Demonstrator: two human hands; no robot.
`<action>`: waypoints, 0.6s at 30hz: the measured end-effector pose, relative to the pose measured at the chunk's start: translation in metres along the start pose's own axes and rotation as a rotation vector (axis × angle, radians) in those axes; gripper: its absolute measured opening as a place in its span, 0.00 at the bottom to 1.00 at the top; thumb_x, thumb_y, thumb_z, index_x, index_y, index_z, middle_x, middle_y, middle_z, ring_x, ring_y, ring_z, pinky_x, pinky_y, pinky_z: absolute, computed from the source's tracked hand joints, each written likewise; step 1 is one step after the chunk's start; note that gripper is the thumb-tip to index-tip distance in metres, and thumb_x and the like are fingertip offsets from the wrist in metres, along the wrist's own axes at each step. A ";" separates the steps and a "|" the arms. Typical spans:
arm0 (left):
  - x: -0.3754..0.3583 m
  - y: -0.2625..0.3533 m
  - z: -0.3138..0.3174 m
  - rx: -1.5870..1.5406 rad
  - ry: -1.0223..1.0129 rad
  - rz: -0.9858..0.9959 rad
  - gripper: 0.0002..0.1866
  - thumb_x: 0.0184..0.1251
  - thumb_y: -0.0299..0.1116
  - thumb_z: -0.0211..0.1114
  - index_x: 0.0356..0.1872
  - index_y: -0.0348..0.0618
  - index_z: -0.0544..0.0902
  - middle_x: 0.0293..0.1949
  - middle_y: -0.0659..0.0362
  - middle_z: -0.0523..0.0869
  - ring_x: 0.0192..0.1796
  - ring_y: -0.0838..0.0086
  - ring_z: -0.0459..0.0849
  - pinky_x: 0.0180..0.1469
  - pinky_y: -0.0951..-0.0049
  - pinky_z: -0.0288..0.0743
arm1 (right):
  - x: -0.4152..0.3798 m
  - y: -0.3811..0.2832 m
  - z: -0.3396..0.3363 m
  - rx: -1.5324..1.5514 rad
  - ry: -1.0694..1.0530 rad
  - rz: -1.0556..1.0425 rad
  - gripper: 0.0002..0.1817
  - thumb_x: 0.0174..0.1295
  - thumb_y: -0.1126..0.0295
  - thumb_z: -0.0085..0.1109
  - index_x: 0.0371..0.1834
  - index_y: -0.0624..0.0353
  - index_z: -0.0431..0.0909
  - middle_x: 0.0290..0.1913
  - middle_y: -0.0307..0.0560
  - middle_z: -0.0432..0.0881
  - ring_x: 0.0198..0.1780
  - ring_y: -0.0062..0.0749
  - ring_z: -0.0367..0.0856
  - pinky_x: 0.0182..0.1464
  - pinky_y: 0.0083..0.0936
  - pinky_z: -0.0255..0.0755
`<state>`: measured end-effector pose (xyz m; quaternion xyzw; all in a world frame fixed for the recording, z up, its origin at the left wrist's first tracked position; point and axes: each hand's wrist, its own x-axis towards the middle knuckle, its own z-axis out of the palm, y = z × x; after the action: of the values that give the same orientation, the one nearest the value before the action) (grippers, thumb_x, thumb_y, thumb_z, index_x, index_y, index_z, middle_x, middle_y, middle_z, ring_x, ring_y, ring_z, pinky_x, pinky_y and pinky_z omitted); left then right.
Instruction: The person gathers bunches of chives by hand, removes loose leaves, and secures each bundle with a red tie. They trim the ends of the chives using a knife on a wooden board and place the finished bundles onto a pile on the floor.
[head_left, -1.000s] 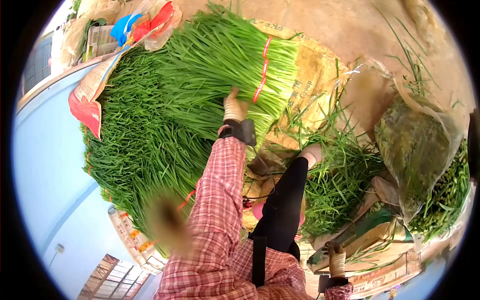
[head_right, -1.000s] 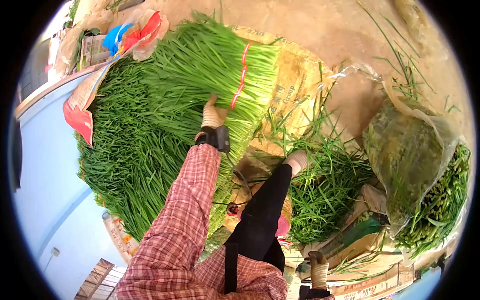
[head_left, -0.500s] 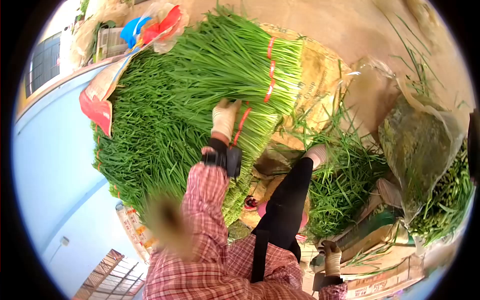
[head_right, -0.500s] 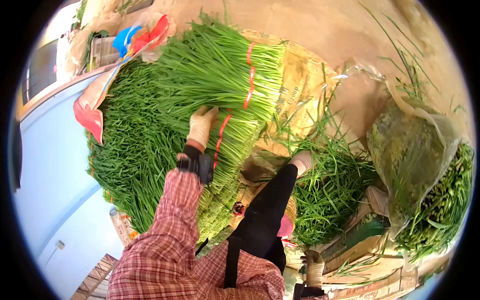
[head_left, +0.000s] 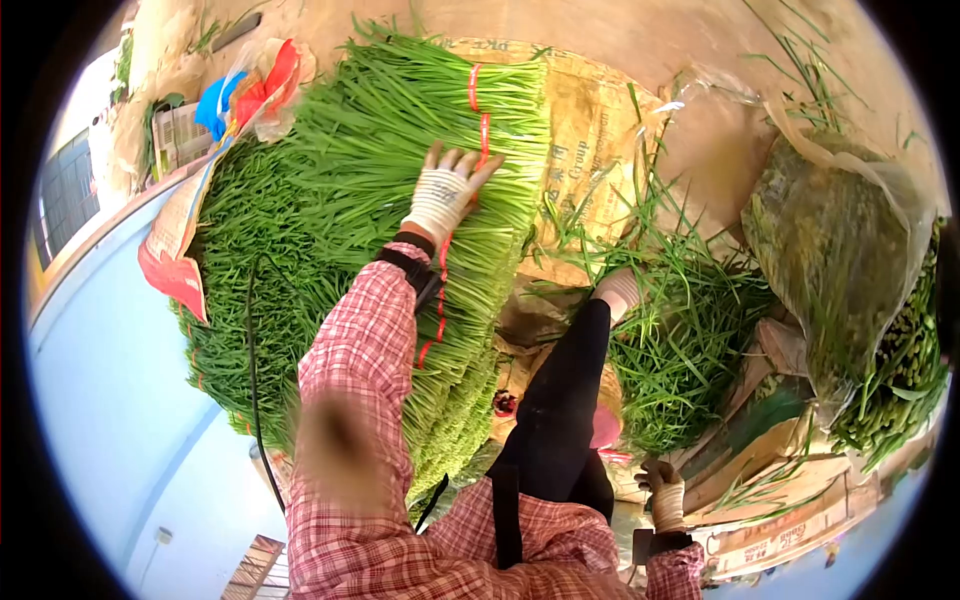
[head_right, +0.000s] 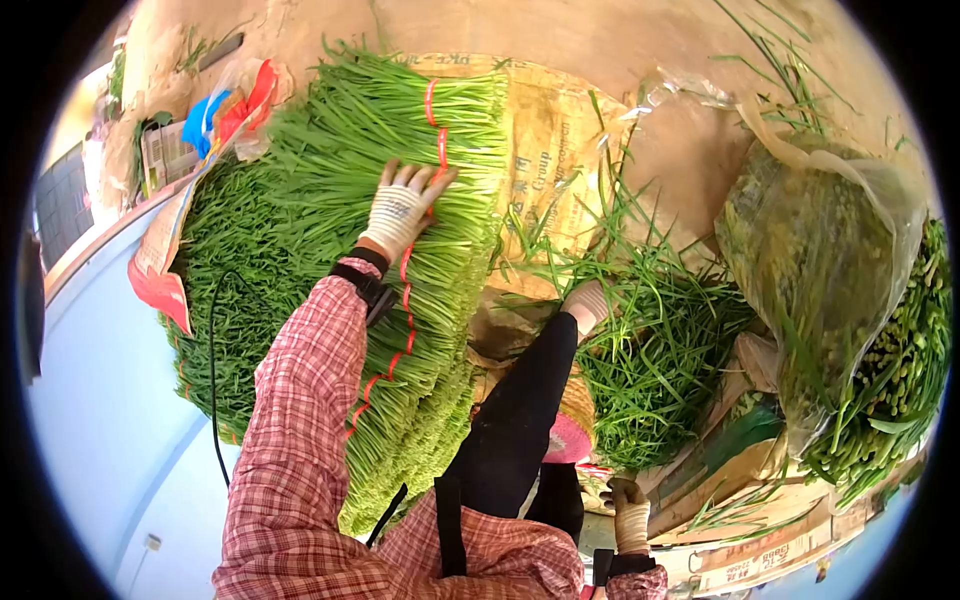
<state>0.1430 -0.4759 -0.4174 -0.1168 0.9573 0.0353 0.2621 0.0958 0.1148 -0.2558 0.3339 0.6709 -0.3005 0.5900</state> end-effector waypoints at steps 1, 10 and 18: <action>-0.003 -0.003 0.006 -0.003 0.025 -0.031 0.50 0.40 0.36 0.78 0.70 0.62 0.62 0.56 0.59 0.75 0.61 0.62 0.71 0.70 0.45 0.52 | 0.000 0.003 0.001 -0.005 -0.019 -0.025 0.12 0.64 0.70 0.55 0.45 0.67 0.77 0.40 0.48 0.82 0.35 0.34 0.85 0.34 0.22 0.76; -0.015 0.001 0.002 0.052 0.006 -0.438 0.57 0.35 0.47 0.80 0.73 0.63 0.57 0.74 0.53 0.53 0.74 0.50 0.50 0.69 0.33 0.44 | 0.001 0.026 0.015 0.040 -0.061 -0.055 0.12 0.66 0.69 0.55 0.48 0.64 0.78 0.40 0.46 0.84 0.37 0.29 0.84 0.41 0.24 0.77; 0.016 -0.018 -0.025 -0.038 -0.549 -0.496 0.59 0.40 0.55 0.77 0.74 0.66 0.50 0.75 0.50 0.50 0.76 0.47 0.45 0.69 0.34 0.44 | 0.001 0.047 0.029 0.225 -0.104 -0.069 0.12 0.67 0.72 0.54 0.50 0.66 0.76 0.40 0.45 0.83 0.38 0.27 0.83 0.40 0.22 0.76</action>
<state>0.1215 -0.5002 -0.4040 -0.3361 0.7931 0.0186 0.5077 0.1508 0.1198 -0.2612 0.3588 0.6126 -0.4110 0.5718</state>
